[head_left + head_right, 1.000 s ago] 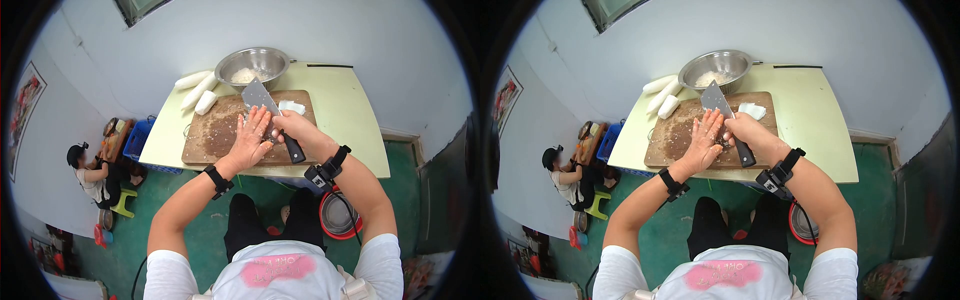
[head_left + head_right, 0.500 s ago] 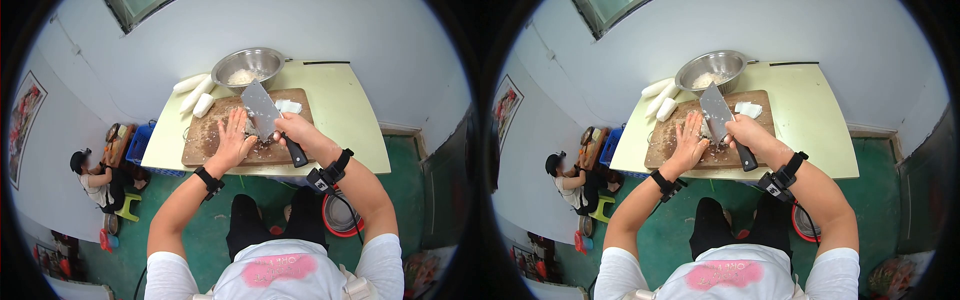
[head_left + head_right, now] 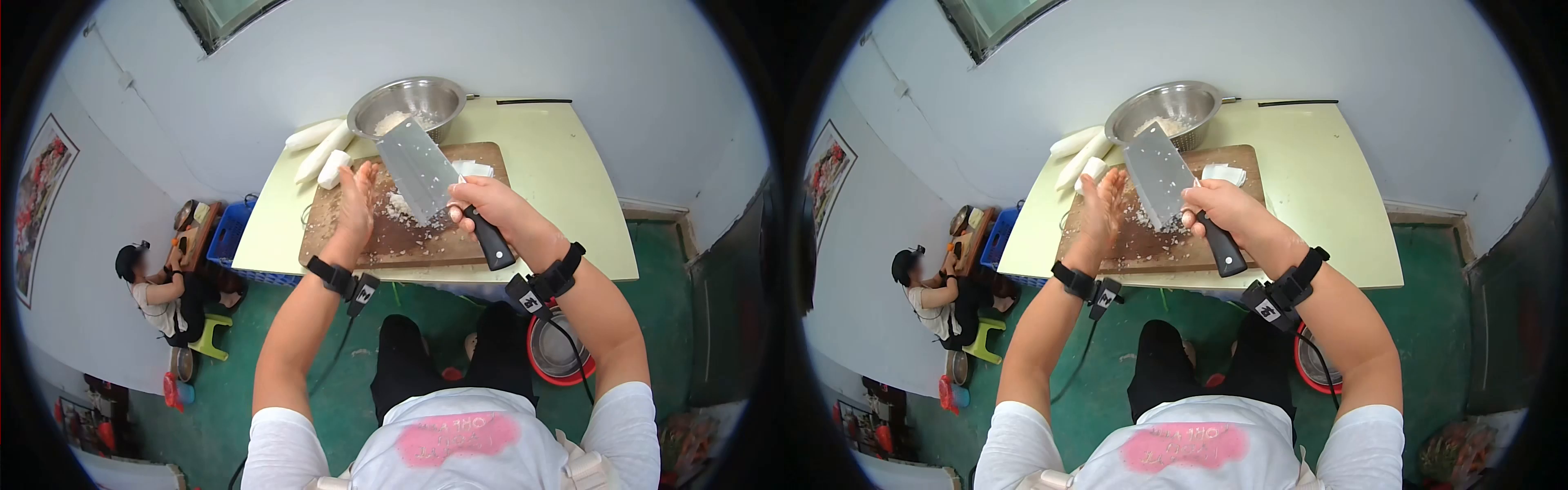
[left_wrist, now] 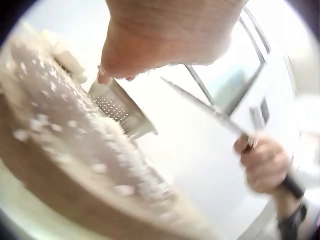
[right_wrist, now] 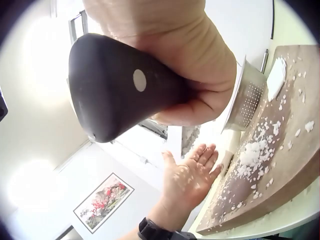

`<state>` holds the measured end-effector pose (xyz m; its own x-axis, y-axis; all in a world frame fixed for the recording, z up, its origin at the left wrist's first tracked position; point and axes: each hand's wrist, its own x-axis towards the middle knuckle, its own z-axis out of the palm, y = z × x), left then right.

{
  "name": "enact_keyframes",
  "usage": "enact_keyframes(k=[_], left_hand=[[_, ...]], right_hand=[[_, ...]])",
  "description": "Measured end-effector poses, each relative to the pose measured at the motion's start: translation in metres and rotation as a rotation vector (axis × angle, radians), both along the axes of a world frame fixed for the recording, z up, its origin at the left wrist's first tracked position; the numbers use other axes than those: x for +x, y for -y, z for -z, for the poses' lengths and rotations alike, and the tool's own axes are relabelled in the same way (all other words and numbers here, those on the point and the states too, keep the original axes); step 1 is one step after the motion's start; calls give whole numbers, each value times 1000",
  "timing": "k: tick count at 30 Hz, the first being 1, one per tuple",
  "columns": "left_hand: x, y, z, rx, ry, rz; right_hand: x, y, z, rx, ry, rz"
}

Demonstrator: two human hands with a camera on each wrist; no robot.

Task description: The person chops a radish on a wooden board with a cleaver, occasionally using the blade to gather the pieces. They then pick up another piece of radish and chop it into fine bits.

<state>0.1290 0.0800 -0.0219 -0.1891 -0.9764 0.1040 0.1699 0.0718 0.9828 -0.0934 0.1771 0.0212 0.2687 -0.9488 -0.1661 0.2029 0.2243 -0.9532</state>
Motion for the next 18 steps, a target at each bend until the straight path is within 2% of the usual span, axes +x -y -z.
enact_keyframes(k=[1, 3, 5, 8, 15, 18], left_hand=[[-5, -7, -18, 1, 2, -5], [-10, -8, -38, 241, -500, 204], [-13, -5, -38, 252, -520, 211], [-18, -6, -36, 300, -672, 205], [-25, -21, -20, 391, -764, 209], [-28, -29, -22, 462, -797, 288]], right_hand=[[2, 1, 0, 9, 74, -28], [10, 4, 2, 10, 114, -52], [15, 9, 7, 7, 156, -68], [17, 16, 9, 61, 268, -99], [16, 32, 15, 82, 217, -19], [15, 40, 16, 108, 201, 56]])
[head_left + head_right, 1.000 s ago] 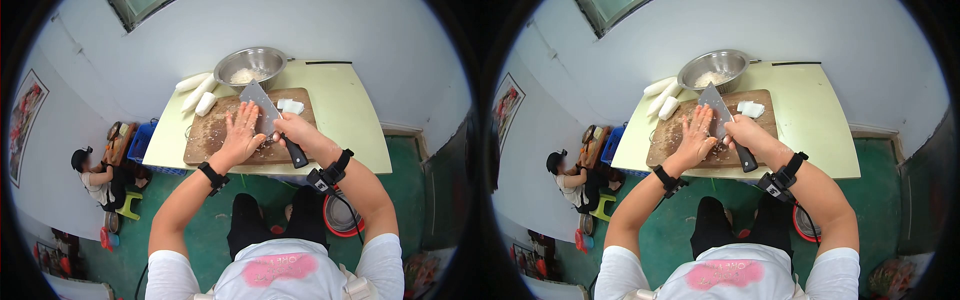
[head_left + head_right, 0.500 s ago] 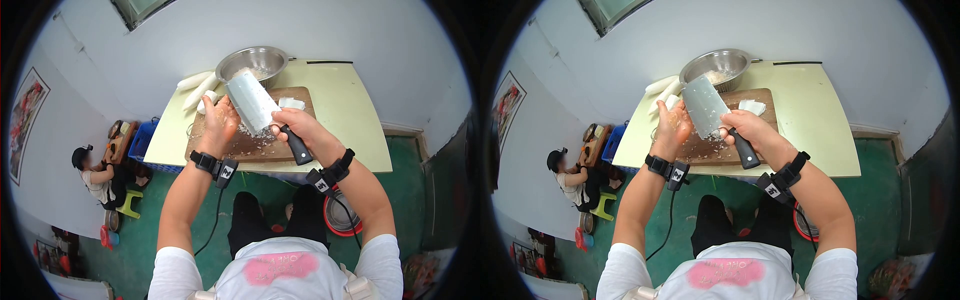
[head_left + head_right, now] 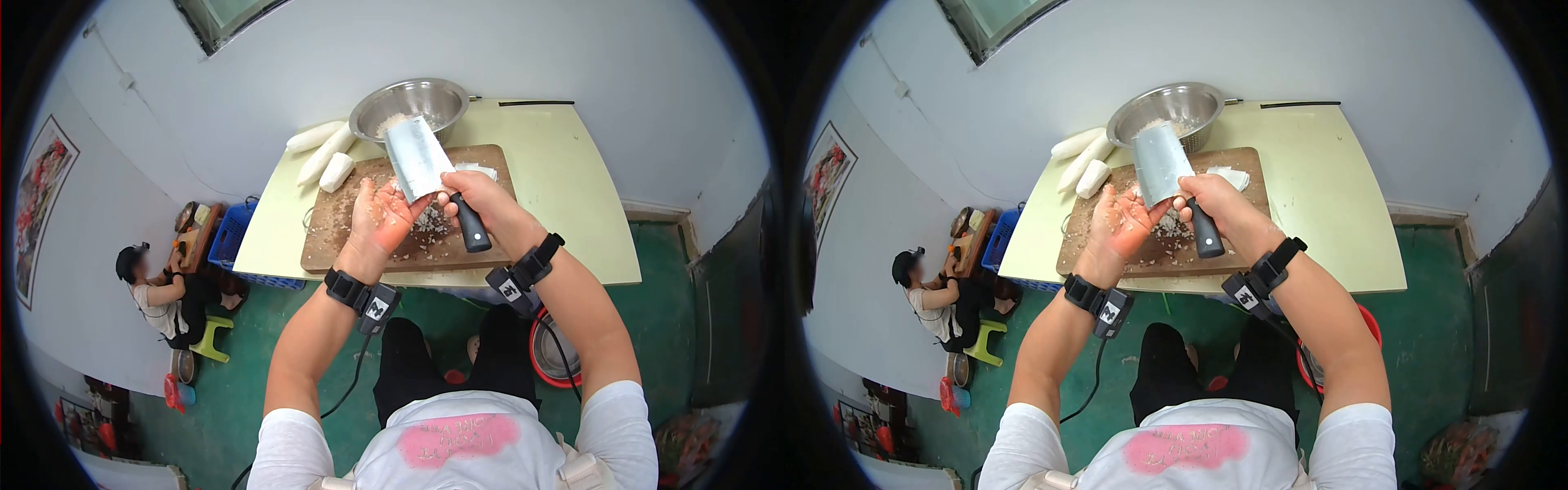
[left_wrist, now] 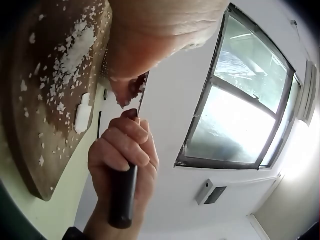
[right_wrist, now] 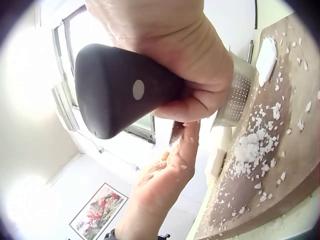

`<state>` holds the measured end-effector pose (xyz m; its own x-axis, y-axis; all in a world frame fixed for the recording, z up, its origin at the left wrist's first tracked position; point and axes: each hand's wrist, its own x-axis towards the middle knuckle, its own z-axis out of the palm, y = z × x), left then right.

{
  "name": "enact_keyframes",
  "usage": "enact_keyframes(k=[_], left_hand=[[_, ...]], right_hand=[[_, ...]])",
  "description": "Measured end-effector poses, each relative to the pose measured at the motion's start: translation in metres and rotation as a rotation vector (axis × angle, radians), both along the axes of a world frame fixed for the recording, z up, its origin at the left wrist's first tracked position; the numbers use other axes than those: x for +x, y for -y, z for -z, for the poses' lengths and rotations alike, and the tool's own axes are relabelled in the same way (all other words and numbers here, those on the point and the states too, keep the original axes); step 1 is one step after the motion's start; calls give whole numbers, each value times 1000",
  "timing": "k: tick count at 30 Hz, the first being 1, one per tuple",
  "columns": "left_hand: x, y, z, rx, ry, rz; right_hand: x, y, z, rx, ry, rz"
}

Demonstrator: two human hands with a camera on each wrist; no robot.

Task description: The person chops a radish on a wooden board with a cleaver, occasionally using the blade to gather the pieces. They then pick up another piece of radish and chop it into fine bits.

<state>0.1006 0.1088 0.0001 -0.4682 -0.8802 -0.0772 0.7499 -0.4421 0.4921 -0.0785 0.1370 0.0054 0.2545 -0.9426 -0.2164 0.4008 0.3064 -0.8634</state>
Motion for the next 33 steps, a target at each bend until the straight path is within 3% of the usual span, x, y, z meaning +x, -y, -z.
enact_keyframes(k=[6, 9, 11, 13, 15, 17, 19, 21, 23, 27, 30, 33], left_hand=[[6, 13, 24, 148, -2, 87], [10, 21, 27, 131, 211, -13], [20, 36, 33, -102, 426, -78], [19, 40, 25, -153, 508, -104], [17, 51, 28, -347, 791, -157], [14, 55, 35, -402, 929, -135], [10, 57, 39, -708, 1321, -6], [6, 55, 42, -756, 1348, -32], [3, 53, 39, -1237, 1553, -145], [-15, 35, 27, -1450, 1555, -91], [-30, 29, 32, -1797, 1428, -20], [-35, 34, 40, -1973, 1493, 62]], right_hand=[[-3, 9, 20, -56, -28, 219], [-12, -4, 29, -120, -45, 357], [-22, -16, 36, -219, -189, 416], [-26, -25, 44, -203, -230, 440], [-28, -36, 53, -184, -362, 459], [-27, -44, 67, -204, -366, 464], [-26, -51, 76, -223, -301, 494], [-28, -52, 82, -228, -286, 518], [-28, -52, 82, -230, -209, 575], [-28, -52, 86, -219, -134, 620], [-29, -51, 85, -205, -155, 618], [-29, -49, 81, -190, -165, 640]])
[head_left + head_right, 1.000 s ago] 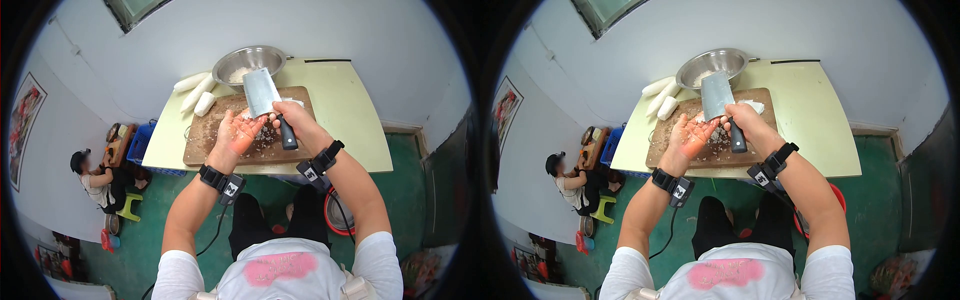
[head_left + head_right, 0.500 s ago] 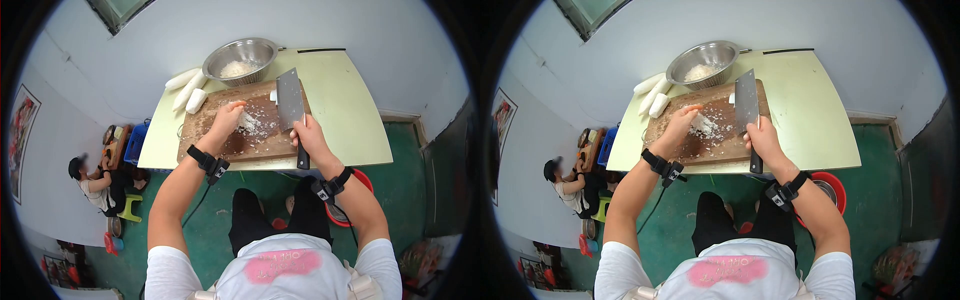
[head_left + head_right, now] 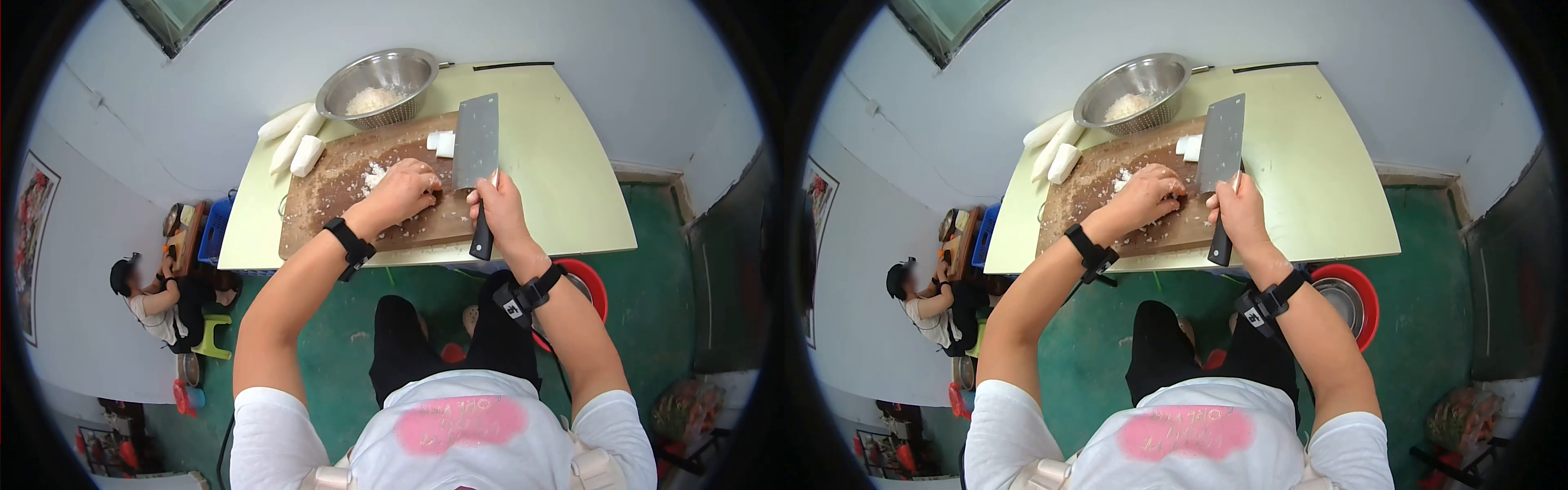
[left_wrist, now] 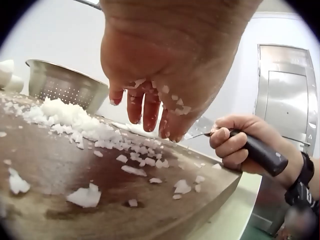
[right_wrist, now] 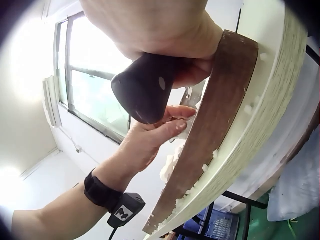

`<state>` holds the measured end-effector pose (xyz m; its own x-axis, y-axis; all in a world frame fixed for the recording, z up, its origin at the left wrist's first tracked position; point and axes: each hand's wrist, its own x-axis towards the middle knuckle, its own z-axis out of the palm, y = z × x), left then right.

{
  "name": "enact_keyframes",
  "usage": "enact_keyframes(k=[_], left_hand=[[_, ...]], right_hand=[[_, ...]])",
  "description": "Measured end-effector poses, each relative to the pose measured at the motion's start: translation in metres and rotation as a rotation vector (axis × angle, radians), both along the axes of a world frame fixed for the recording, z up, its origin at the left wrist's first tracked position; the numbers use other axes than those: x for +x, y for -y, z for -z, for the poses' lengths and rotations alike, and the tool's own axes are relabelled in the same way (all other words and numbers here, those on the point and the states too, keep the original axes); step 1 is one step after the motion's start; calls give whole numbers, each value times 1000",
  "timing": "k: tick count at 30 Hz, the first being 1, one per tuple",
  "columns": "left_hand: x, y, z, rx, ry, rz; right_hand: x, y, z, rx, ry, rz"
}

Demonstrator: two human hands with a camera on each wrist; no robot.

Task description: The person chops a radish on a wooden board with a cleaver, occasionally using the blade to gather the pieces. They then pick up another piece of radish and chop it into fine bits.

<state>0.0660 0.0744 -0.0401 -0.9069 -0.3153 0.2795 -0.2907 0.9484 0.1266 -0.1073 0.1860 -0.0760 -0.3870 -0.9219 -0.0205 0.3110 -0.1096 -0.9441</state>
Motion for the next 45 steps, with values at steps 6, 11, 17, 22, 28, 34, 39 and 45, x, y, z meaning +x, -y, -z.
enact_keyframes(k=[6, 11, 17, 22, 28, 34, 39, 45], left_hand=[[31, 14, -3, -334, 221, -214], [46, -31, -16, -85, 75, 33], [59, -4, 14, -271, 131, -130], [33, -19, 5, -288, -40, -88], [28, -1, 16, -500, 170, -192], [14, -31, 0, -297, -77, -50], [-17, -48, 13, -118, -79, 157], [-1, -13, 17, -391, 194, -82]], right_hand=[[-3, -2, -1, 23, 8, -25], [-3, -2, -3, 51, 30, -24], [-3, -3, -4, 23, 46, -18], [-5, -3, -3, 33, 36, -6], [-5, -4, -2, 28, 59, 4], [-3, -3, 0, -51, 193, 36], [-3, -2, -2, -32, 289, 121], [-4, -4, -4, -23, 286, 110]])
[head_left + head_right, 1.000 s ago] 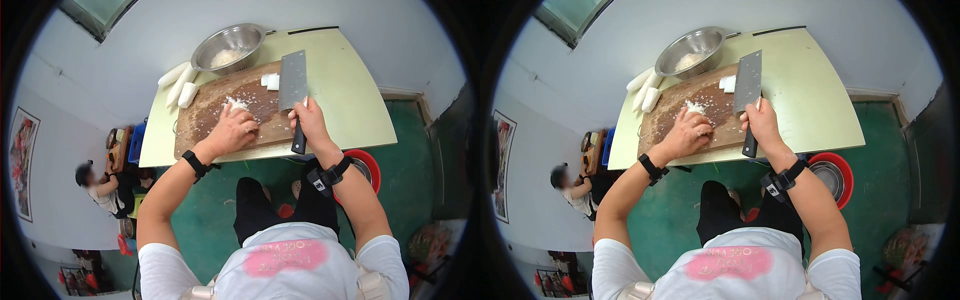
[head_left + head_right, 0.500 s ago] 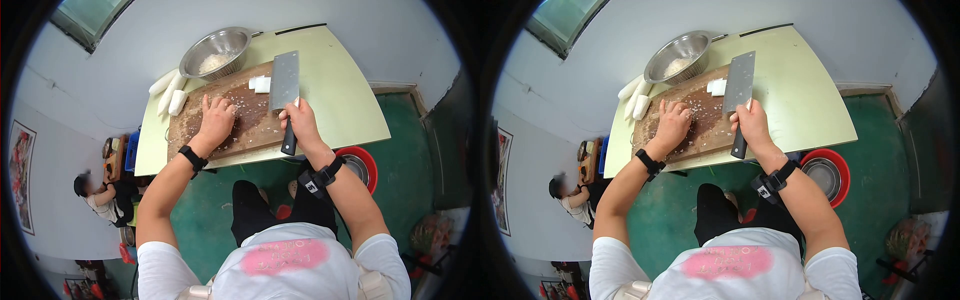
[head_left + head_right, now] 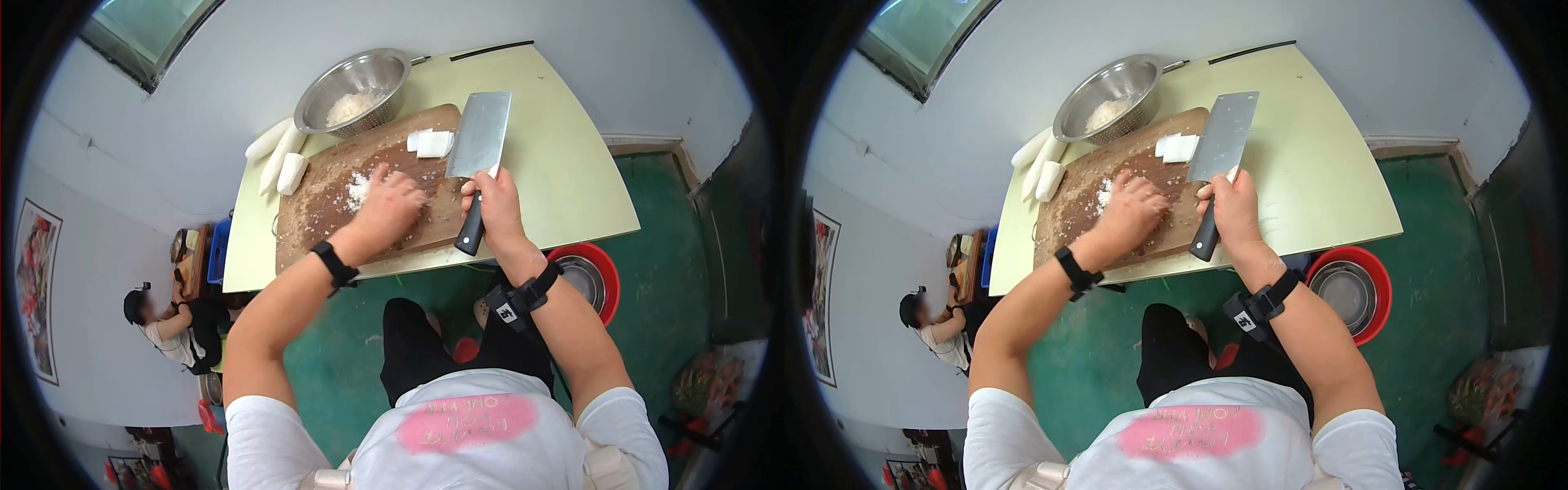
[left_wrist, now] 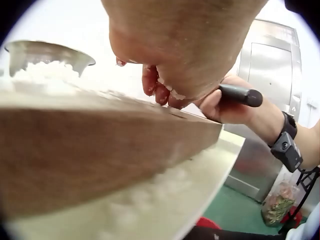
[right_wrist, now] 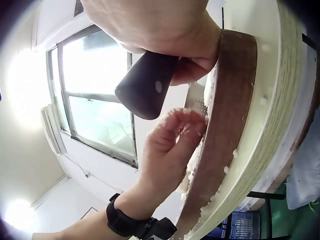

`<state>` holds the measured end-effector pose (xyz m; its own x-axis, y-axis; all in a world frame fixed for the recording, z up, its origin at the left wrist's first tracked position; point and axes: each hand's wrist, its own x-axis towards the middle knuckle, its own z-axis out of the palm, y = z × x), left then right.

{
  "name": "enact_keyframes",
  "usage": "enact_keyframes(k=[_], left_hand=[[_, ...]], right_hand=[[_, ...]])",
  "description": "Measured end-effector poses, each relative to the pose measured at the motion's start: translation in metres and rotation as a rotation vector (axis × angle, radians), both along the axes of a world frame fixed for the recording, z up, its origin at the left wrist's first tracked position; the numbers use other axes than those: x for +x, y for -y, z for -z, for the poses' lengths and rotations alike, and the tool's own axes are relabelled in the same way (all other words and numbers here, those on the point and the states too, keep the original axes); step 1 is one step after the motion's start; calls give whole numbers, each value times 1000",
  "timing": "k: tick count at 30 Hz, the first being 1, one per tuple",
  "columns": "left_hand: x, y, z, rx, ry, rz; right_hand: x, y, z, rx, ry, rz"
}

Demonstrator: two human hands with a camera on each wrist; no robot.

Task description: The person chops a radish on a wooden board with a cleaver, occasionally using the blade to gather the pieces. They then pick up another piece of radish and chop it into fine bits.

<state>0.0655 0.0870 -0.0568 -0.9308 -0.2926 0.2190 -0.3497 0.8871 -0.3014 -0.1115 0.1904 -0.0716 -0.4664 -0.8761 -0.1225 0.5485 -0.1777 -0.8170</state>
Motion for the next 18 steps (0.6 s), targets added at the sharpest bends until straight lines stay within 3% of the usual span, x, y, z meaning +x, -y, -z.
enact_keyframes(k=[4, 6, 9, 13, 15, 18], left_hand=[[25, 23, -23, -142, 58, -214], [19, 23, -24, -1, -161, -65], [-14, 16, -18, 142, -208, 81], [-35, 19, -4, 200, -232, 49], [-28, 23, -6, 215, -190, 18], [-2, 22, -15, 33, 76, -161]], right_hand=[[1, 2, 3, -13, -10, 10], [0, 3, 8, 16, -66, 2], [1, 4, 9, -4, -72, 10], [1, 1, 2, -1, -54, 31], [0, 0, 3, -15, -64, 31], [1, 0, 6, -25, -76, 17]])
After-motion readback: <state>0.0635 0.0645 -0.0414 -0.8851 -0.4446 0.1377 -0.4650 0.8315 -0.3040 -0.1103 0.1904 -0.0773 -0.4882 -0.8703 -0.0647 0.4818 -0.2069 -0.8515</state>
